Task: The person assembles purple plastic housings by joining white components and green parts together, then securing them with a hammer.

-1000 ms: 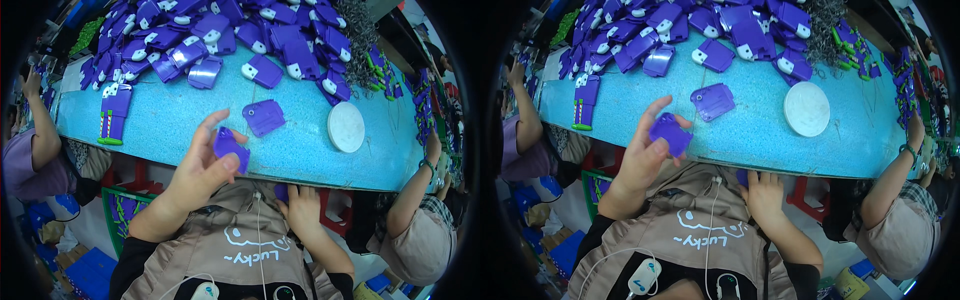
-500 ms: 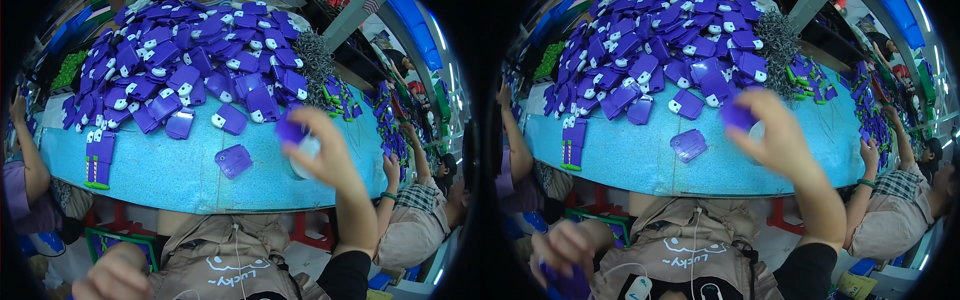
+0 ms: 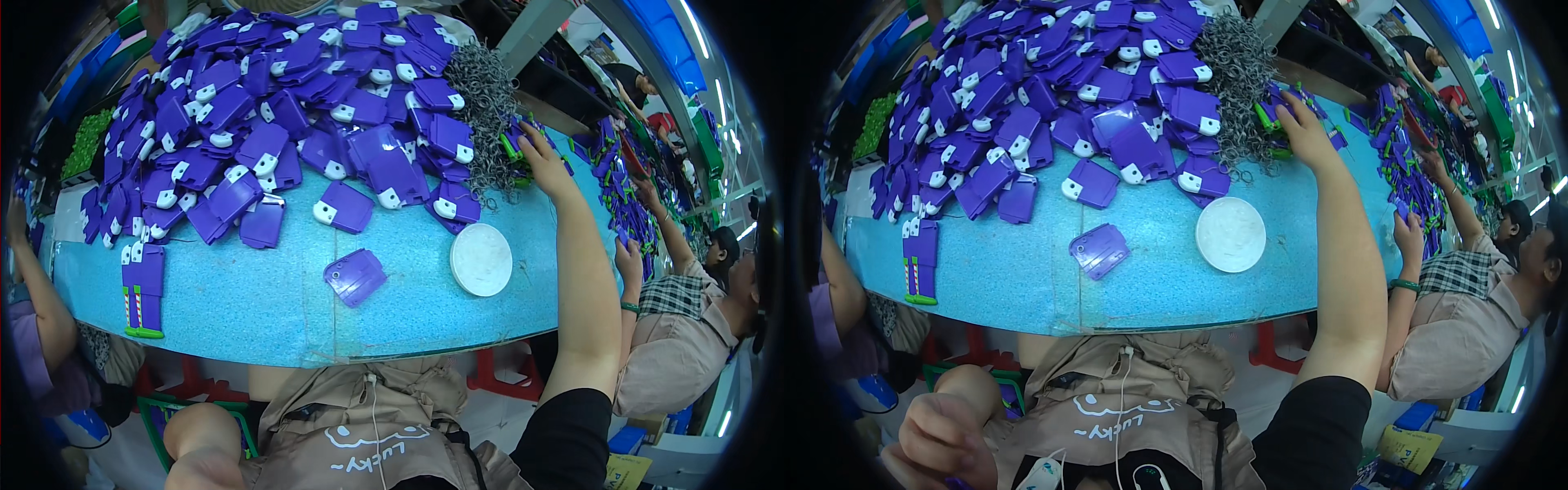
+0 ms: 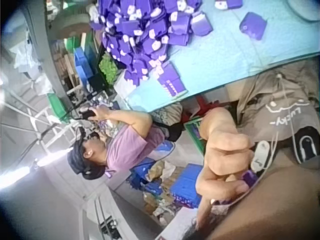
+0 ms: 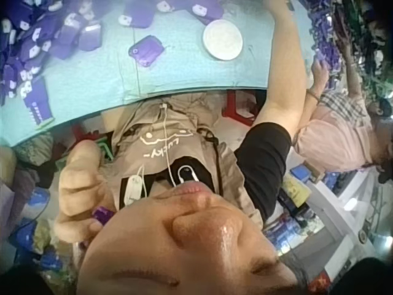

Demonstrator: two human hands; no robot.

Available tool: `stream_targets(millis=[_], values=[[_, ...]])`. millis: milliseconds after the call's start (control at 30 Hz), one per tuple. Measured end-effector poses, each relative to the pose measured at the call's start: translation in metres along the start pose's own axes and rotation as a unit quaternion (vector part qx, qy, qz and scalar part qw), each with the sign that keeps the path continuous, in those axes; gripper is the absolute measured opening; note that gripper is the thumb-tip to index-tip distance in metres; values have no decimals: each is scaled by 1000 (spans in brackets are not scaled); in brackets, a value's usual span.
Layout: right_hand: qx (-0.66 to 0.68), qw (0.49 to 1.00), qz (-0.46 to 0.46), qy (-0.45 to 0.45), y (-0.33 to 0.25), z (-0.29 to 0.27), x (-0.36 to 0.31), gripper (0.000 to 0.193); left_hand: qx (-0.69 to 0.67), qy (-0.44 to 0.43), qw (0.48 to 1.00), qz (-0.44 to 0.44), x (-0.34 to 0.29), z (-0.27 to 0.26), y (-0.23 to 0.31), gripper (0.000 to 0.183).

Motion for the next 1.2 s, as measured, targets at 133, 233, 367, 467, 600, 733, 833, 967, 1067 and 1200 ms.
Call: stream_targets(millis=[133,233,367,467,600,733,833,967,1067,1200], values=[[-60,995,-82,-21,26,-18,-33,40,-123,4,968,-217,-25,-16,-30,29],[-138,986,-91,-21,24,-20,-72,39,-417,178,806,-381,-74,-5,-87,59],[-239,969,-66,-16,14,-32,-115,37,-308,152,777,-527,-79,22,-124,61],[-281,958,-60,-8,8,-41,-123,36,-300,131,703,-631,-94,30,-134,52],[-218,970,-101,39,-17,-37,-107,38,-308,82,651,-689,-99,49,-137,44],[-263,963,-43,-47,-39,-33,-112,41,-321,73,629,-704,-102,50,-131,42],[-134,981,3,-141,-24,-36,-122,42,-302,94,616,-722,-112,49,-129,40],[12,981,130,-142,-9,-37,-134,41,-302,58,599,-739,-114,57,-127,40],[60,983,133,-114,-13,-48,-134,39,-313,29,591,-743,-111,57,-124,40],[-243,956,-132,102,-67,-107,-124,24,-338,-34,563,-754,-125,54,-125,40]])
Point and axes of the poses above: each hand's wrist, its own x-axis towards the middle knuckle, its own z-axis out of the palm, y = z × x, the point moved 6 cm from there along x, towards the middle knuckle, and after that the axes turned 11 degrees about -z, right-handed, at the moved point
